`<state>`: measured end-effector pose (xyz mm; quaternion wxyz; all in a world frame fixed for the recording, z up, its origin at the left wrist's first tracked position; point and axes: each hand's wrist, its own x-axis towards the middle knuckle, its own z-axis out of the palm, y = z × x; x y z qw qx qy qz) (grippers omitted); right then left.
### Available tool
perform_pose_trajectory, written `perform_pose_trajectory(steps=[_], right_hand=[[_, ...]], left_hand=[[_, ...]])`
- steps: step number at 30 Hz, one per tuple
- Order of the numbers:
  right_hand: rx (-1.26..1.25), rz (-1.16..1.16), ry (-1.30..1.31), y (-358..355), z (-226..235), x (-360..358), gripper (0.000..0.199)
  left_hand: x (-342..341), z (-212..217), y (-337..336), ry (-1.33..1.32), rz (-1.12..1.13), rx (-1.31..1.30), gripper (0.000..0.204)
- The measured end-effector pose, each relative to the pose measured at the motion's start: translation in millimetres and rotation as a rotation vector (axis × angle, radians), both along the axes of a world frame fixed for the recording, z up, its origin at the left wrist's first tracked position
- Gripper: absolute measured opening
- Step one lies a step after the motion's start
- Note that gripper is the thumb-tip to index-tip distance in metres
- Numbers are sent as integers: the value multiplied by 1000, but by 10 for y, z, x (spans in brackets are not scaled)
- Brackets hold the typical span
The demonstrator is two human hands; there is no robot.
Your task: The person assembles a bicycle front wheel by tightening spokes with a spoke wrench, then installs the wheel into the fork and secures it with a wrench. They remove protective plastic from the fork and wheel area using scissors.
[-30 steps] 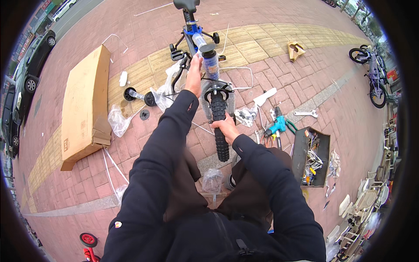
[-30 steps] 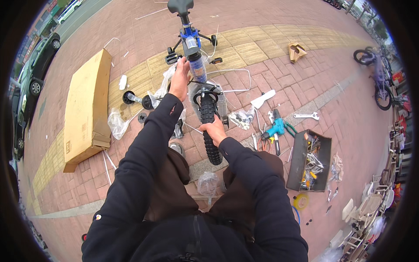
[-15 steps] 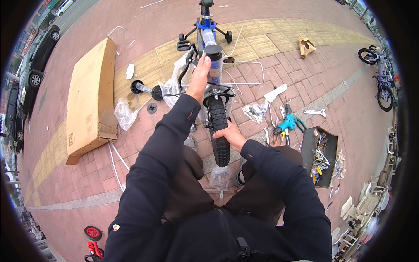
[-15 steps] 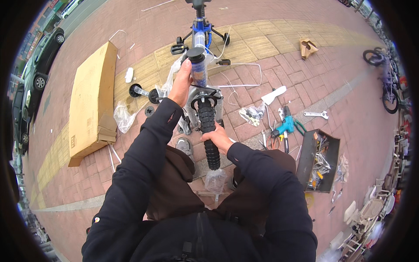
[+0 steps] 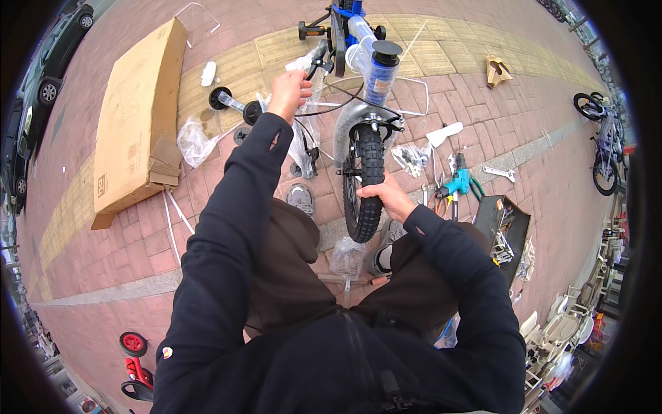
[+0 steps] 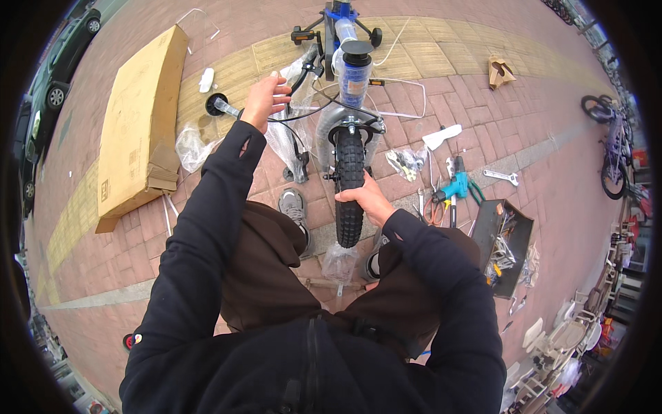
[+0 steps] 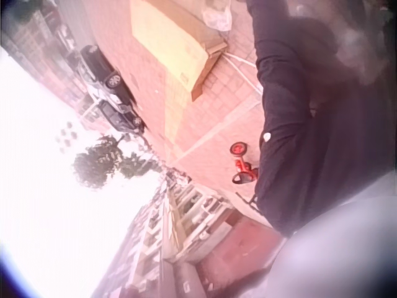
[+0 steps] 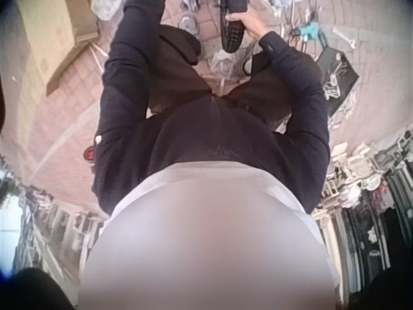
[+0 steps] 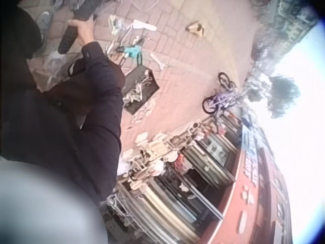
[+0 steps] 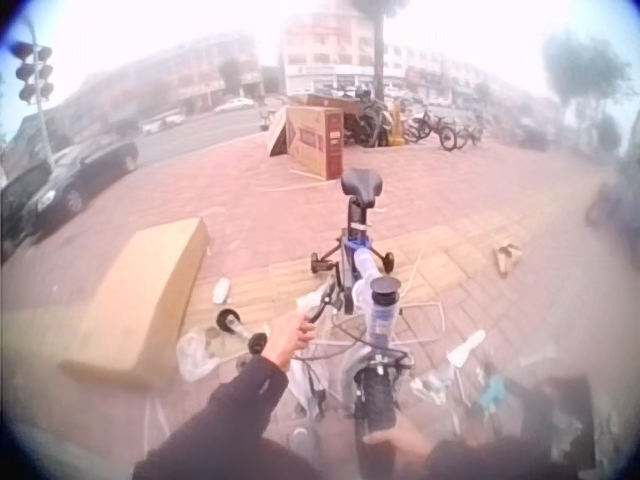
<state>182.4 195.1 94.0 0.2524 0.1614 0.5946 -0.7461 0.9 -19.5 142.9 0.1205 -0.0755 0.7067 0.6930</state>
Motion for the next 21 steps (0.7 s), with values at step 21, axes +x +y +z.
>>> perform_pose_trajectory(steps=[21], right_hand=[[122,-29,-10,37,26,-341,21]], left_hand=[[-274,-177,-771,-83,554,513,31]])
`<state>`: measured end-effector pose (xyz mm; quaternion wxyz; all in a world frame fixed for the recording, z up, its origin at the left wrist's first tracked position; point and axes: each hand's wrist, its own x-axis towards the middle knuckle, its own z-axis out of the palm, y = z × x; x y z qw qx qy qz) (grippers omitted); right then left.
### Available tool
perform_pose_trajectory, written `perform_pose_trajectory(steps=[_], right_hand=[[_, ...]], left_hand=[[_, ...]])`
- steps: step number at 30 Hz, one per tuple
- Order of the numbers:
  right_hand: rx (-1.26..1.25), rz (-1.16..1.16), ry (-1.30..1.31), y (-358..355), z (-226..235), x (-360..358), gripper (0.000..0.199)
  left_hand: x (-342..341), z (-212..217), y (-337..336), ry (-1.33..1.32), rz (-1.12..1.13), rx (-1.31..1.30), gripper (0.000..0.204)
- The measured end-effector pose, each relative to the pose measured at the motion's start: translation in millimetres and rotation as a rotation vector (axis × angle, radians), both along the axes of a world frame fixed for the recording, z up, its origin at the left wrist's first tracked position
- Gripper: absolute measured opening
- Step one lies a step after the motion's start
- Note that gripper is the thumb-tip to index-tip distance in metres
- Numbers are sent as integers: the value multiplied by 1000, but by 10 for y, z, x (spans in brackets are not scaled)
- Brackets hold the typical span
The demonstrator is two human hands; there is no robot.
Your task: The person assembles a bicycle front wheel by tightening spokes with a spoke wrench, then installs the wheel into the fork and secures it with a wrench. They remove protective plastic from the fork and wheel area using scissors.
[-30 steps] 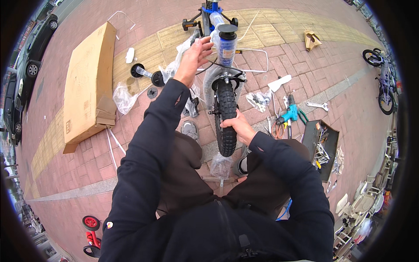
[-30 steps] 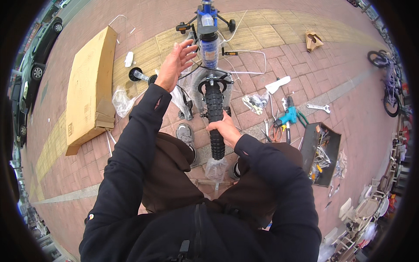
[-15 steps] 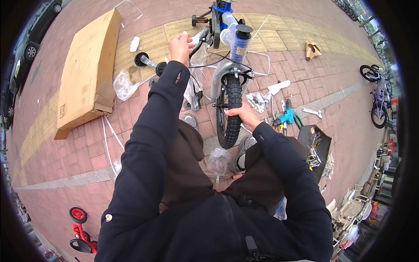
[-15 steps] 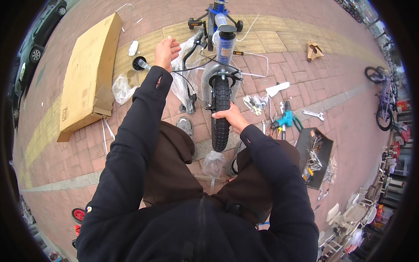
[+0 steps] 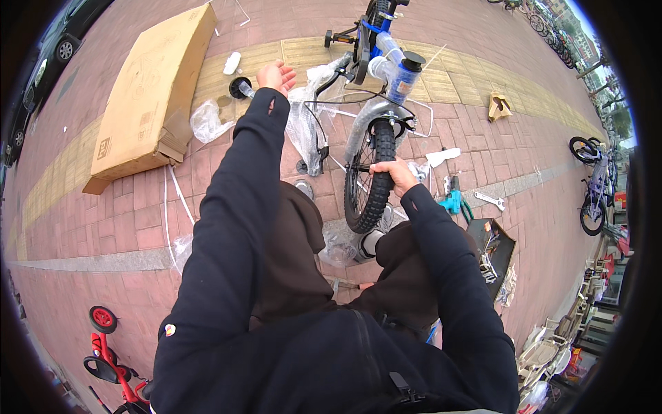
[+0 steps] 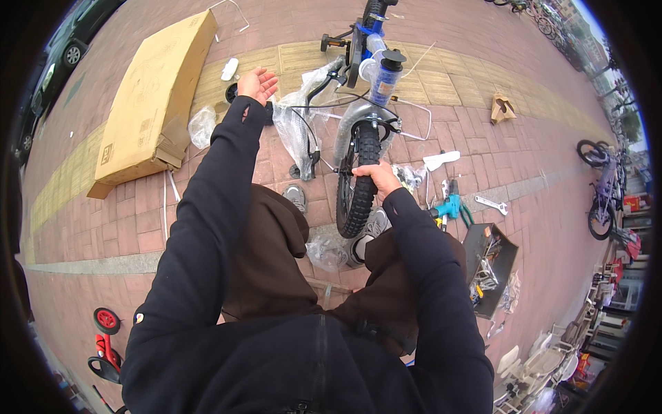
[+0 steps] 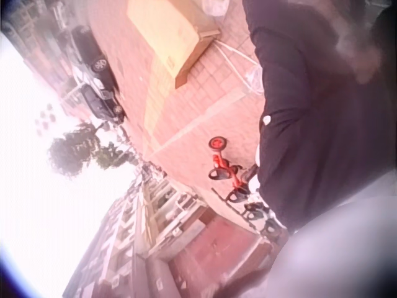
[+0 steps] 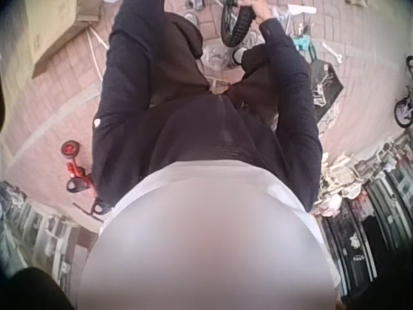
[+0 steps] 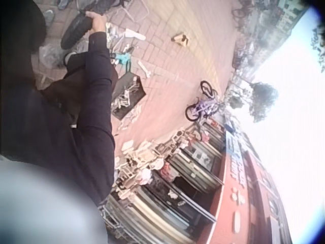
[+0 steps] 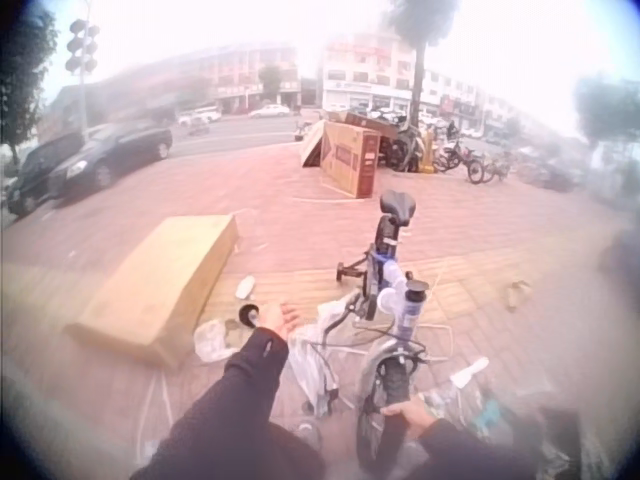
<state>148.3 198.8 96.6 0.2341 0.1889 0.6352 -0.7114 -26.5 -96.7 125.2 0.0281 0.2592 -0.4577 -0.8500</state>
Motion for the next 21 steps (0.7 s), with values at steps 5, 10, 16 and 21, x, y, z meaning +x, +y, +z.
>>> perform_pose_trajectory(steps=[5,10,16,21], right_hand=[[-5,89,-26,-22,97,7,22],[10,87,15,-45,169,57,29],[0,35,-25,-68,195,105,25],[26,8,-5,-102,203,116,24]], left_hand=[[-433,-838,-397,-221,-471,-764,26],[-542,-1868,-299,-306,-769,-938,33],[-401,-2676,103,-39,-683,-1261,87],[-422,-3097,40,21,-735,-1537,25]])
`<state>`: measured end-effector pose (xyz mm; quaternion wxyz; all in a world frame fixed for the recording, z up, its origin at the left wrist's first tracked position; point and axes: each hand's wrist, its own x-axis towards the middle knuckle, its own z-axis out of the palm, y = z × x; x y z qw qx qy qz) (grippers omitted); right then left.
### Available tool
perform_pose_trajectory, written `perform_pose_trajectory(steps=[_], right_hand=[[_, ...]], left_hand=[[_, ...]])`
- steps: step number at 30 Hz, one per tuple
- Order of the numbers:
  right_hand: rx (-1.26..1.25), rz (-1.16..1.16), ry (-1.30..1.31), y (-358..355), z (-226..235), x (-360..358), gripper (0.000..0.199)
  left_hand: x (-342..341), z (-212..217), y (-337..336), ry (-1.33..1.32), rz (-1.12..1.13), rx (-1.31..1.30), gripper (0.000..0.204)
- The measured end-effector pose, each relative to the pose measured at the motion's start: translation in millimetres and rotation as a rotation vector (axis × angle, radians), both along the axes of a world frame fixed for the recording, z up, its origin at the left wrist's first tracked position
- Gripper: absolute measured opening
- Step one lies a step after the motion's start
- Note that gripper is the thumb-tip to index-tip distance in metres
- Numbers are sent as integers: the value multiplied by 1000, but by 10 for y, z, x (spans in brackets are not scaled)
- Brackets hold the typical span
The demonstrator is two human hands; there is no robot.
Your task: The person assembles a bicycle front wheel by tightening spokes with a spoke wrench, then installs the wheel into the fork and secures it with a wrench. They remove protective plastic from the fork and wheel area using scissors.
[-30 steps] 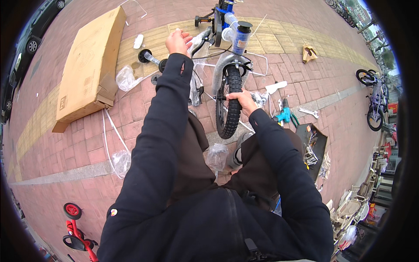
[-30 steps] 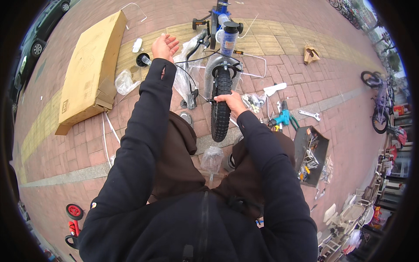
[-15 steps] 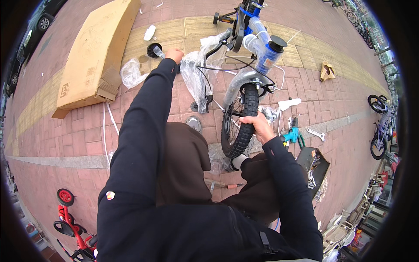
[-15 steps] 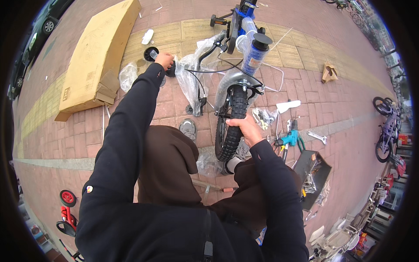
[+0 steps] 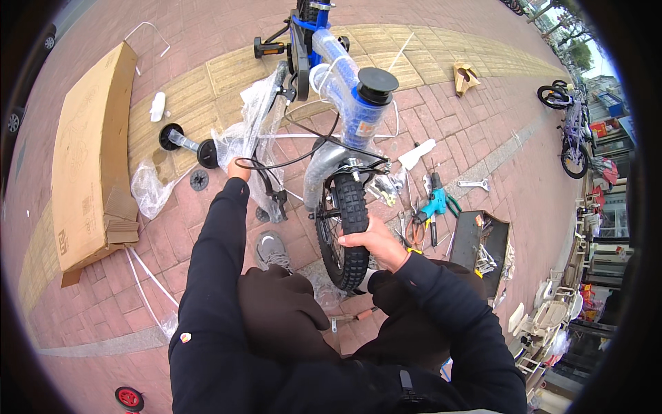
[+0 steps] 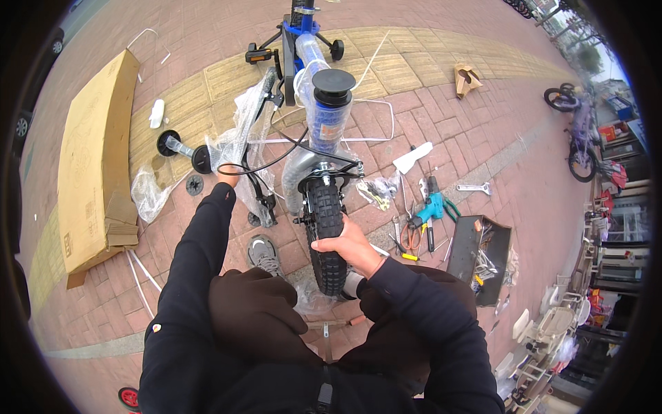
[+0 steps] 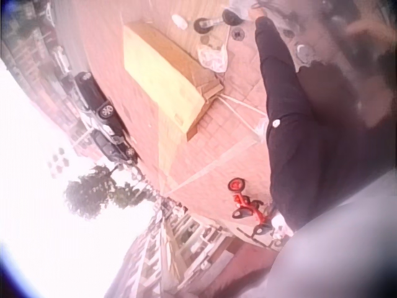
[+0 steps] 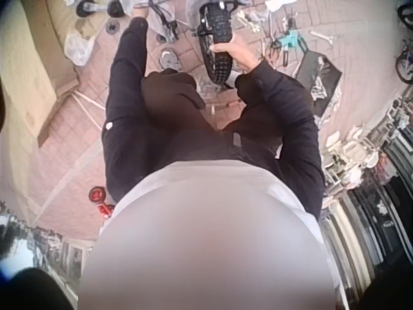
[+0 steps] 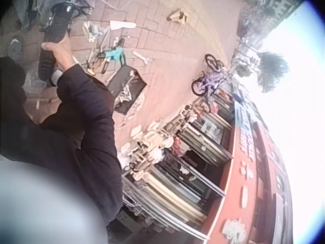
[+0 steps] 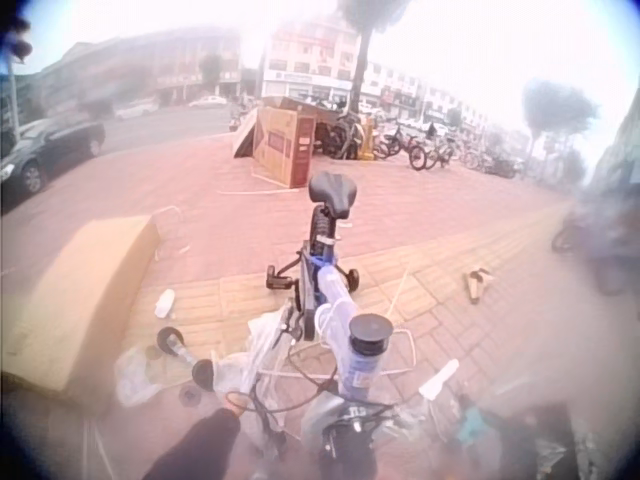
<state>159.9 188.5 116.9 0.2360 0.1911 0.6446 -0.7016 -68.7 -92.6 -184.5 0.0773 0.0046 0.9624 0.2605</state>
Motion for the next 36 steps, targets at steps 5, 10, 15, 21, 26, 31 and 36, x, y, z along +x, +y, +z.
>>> perform_pose_trajectory(steps=[5,10,15,21,26,31,36], right_hand=[[-60,-38,-1,-37,-13,11,21],[-31,-72,-30,-92,-55,117,29],[-91,-110,-74,-163,-45,282,48],[-221,-119,-23,-159,55,382,46],[-177,-114,-43,-374,-46,560,60],[-146,-78,-59,-518,-182,681,60],[-249,-158,-108,-436,-149,473,47]], left_hand=[[205,545,-101,-413,902,1266,14],[530,1414,-635,-349,695,1326,15],[1116,1415,-1188,-211,845,1267,17],[1502,1725,-1577,-132,563,602,30],[1169,2825,-931,38,272,803,34],[1128,3589,425,147,-256,929,58],[1216,3710,1257,391,-517,751,69]])
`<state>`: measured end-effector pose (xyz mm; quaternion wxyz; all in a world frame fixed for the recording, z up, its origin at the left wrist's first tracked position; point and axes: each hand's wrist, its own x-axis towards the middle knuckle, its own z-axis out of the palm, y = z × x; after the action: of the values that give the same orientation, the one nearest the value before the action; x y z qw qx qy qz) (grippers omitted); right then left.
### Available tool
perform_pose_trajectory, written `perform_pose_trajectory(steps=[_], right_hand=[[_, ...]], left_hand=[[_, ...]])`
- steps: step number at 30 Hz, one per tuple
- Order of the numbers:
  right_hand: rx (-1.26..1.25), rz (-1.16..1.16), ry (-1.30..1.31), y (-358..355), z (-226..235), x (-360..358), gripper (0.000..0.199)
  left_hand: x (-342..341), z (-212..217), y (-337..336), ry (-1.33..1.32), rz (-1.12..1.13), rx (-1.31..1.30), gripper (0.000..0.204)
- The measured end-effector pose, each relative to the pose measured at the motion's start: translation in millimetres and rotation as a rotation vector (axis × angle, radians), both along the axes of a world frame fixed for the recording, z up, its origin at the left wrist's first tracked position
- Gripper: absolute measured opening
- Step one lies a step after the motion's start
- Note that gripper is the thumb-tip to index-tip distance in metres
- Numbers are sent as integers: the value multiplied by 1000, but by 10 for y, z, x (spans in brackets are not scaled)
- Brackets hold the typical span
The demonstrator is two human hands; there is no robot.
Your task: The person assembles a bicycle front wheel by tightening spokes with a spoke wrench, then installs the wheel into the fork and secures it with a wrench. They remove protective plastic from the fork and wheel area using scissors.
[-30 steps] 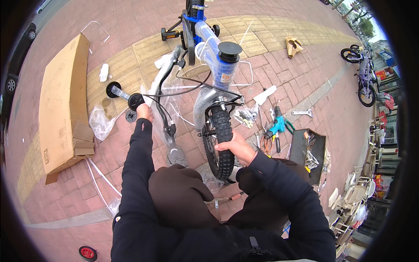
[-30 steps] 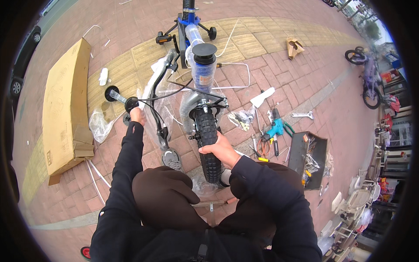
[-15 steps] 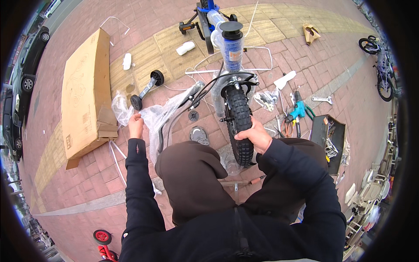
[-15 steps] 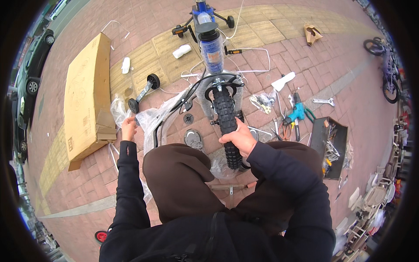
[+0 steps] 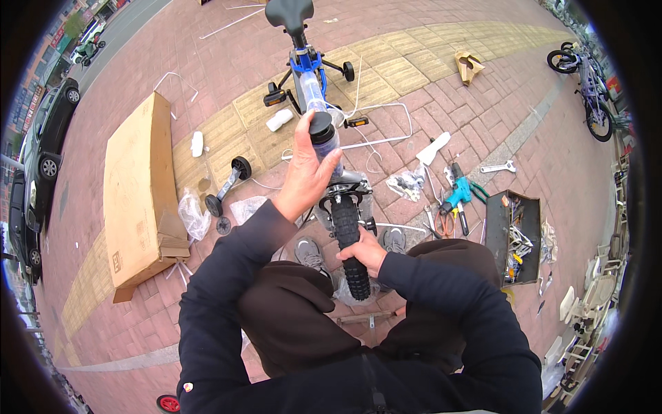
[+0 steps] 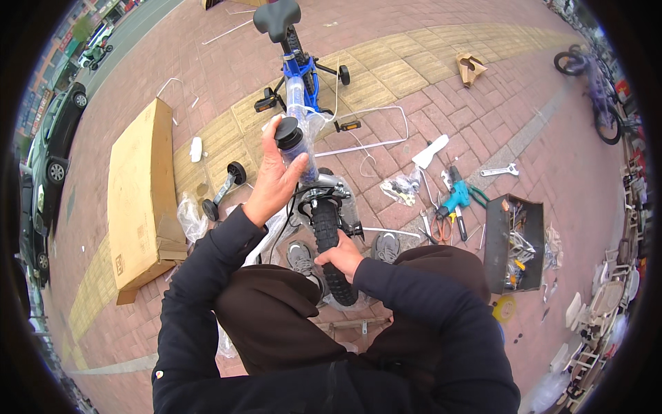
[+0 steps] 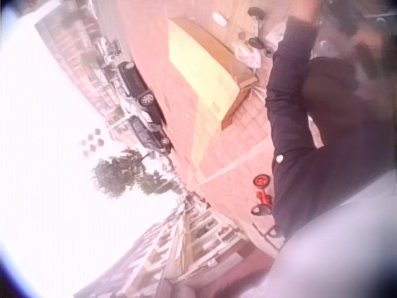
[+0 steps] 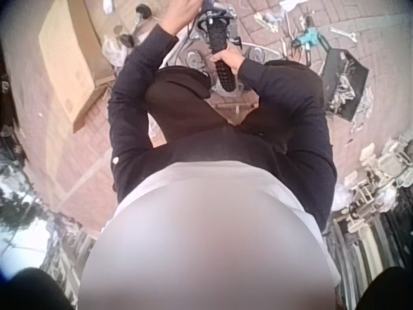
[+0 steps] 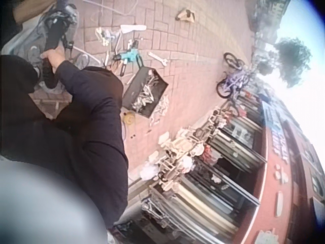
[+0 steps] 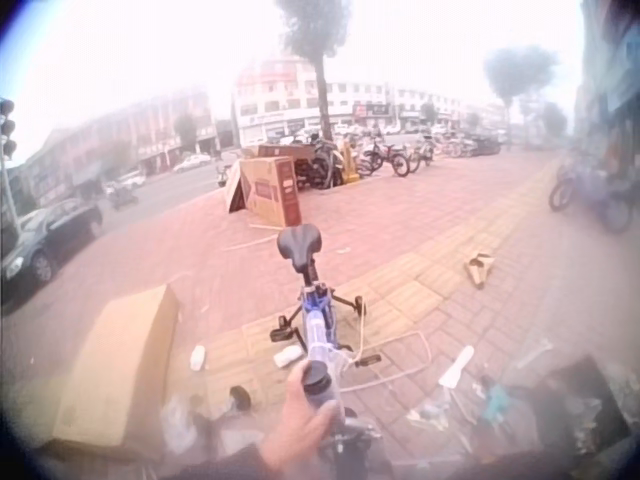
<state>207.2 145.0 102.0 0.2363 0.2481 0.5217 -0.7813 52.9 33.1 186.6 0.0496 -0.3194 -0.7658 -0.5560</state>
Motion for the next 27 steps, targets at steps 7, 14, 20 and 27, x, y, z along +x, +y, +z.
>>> perform_pose_trajectory(steps=[7,14,20,27], right_hand=[[31,-86,-35,225,45,-644,22],[79,-150,116,-1,-12,-983,15],[102,-74,119,-109,73,-541,22],[69,-4,-17,-51,98,106,25]], left_hand=[[-639,-61,433,129,102,-29,58],[-1382,-4,519,46,160,59,53],[-1136,109,180,80,125,50,52],[-84,178,45,171,198,-162,55]])
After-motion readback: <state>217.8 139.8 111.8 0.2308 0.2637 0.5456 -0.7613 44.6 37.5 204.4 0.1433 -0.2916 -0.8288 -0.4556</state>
